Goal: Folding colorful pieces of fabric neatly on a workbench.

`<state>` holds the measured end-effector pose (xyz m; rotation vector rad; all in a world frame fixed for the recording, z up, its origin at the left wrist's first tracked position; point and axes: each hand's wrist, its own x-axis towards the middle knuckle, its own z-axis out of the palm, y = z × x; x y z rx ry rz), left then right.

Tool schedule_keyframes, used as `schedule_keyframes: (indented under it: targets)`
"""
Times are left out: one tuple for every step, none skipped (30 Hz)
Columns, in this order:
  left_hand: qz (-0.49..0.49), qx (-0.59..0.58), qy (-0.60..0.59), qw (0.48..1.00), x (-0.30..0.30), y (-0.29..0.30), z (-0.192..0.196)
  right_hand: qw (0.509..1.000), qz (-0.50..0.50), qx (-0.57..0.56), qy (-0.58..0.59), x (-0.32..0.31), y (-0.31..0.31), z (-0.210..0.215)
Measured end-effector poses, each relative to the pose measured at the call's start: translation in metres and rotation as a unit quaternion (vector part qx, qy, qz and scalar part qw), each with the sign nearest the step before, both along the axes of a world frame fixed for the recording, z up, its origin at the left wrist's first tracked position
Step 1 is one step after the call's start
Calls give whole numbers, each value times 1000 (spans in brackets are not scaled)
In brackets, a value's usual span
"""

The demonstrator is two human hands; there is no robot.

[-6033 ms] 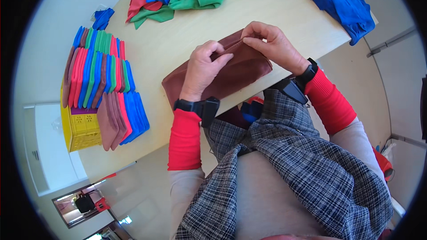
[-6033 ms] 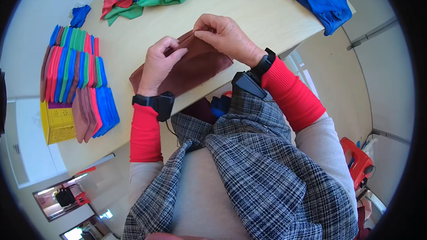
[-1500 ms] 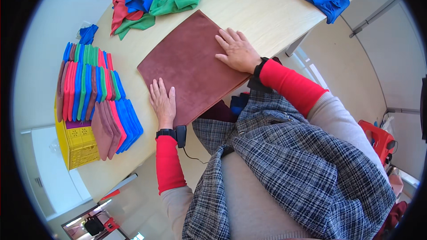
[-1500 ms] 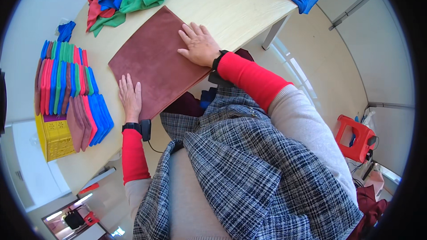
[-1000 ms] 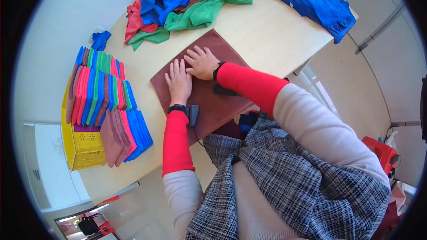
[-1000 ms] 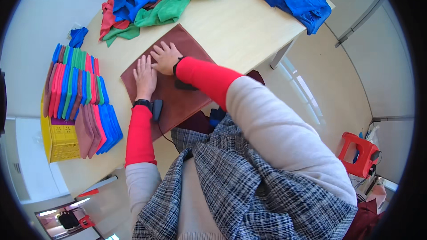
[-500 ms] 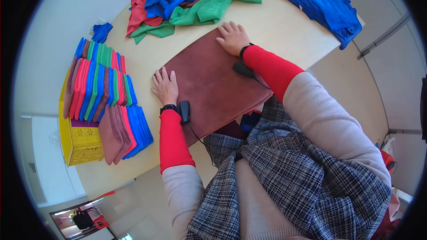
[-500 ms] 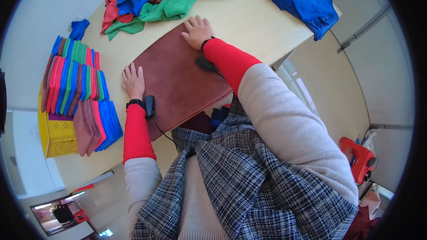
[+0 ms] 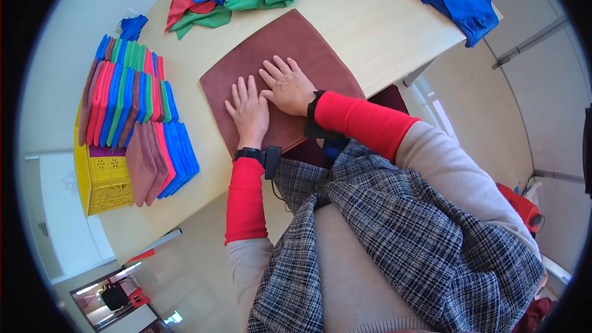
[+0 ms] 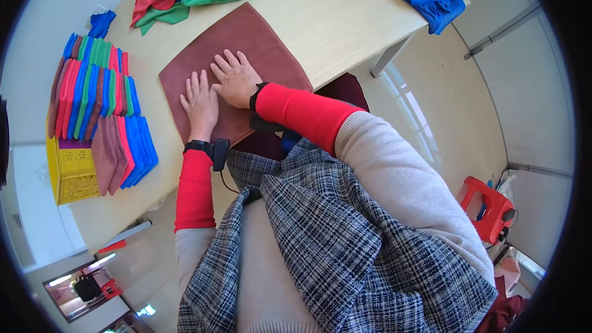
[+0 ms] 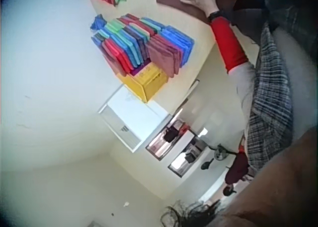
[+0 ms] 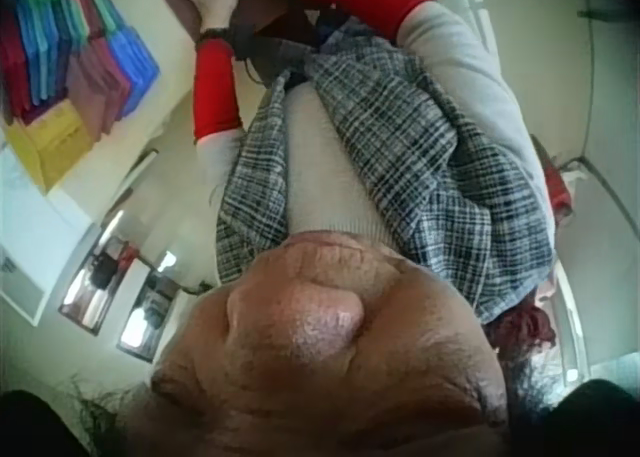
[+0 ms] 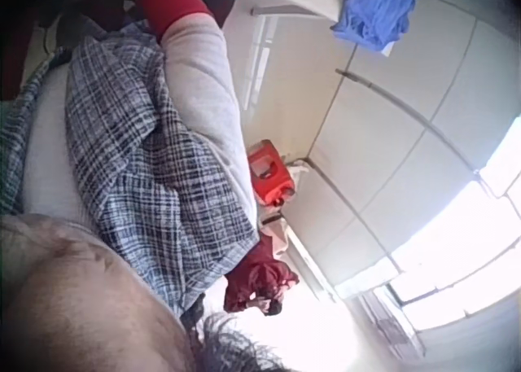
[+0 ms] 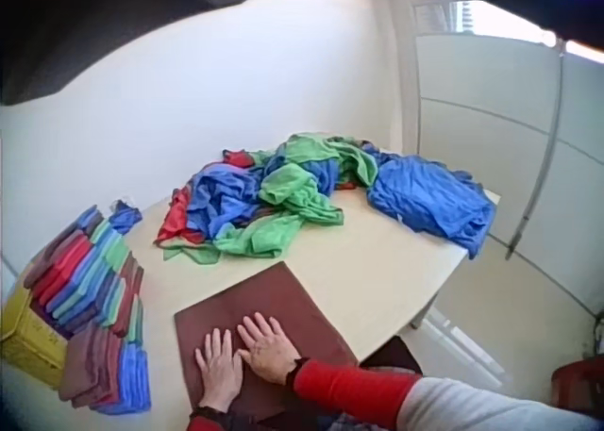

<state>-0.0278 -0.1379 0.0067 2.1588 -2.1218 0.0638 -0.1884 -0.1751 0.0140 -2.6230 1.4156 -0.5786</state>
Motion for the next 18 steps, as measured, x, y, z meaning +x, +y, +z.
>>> schedule_keyframes:
  targets:
    - [19, 9, 5, 1000, 1, 2, 1, 1000, -1, -7, 9, -7, -5, -3]
    - [39, 18, 10, 999, 2, 3, 2, 1000, -1, -15, 18, -14, -12, -5]
    - [43, 23, 10, 999, 8, 10, 0, 999, 4, -22, 27, -20, -13, -5]
    - [52, 17, 3, 998, 15, 16, -2, 999, 8, -17, 27, -25, -13, -6]
    - [59, 9, -4, 998, 21, 17, -2, 999, -12, -21, 34, -32, -16, -6]
    - [67, 0, -11, 998, 26, 19, -1, 998, -33, -26, 41, -38, -19, -7]
    - [69, 0, -12, 998, 31, 22, -1, 997, -53, -31, 49, -43, -23, -6]
    - [81, 1, 0, 997, 31, 25, 0, 997, -54, -30, 49, -48, -26, -10]
    - [93, 2, 11, 996, 32, 28, 1, 995, -78, -37, 50, -53, -30, -13]
    - [106, 3, 22, 994, 34, 33, 1, 993, -100, -44, 51, -57, -32, -14]
    - [106, 3, 22, 994, 37, 36, 2, 990, -122, -51, 51, -61, -33, -16]
    - [113, 0, 27, 993, 39, 40, 2, 990, -121, -52, 51, -65, -34, -17]
    - [122, -4, 31, 992, 43, 45, 2, 989, -134, -39, 53, -68, -34, -15]
    - [131, -8, 36, 991, 47, 50, 2, 987, -146, -27, 54, -71, -33, -12]
    - [131, -10, 36, 991, 49, 53, 2, 985, -160, -16, 57, -76, -35, -12]
    - [135, -12, 38, 990, 51, 55, 1, 985, -160, -19, 57, -82, -37, -12]
    - [140, -13, 41, 989, 53, 58, 1, 984, -172, -16, 50, -87, -37, -12]
    - [145, -15, 43, 988, 56, 61, 0, 982, -184, -12, 43, -91, -39, -14]
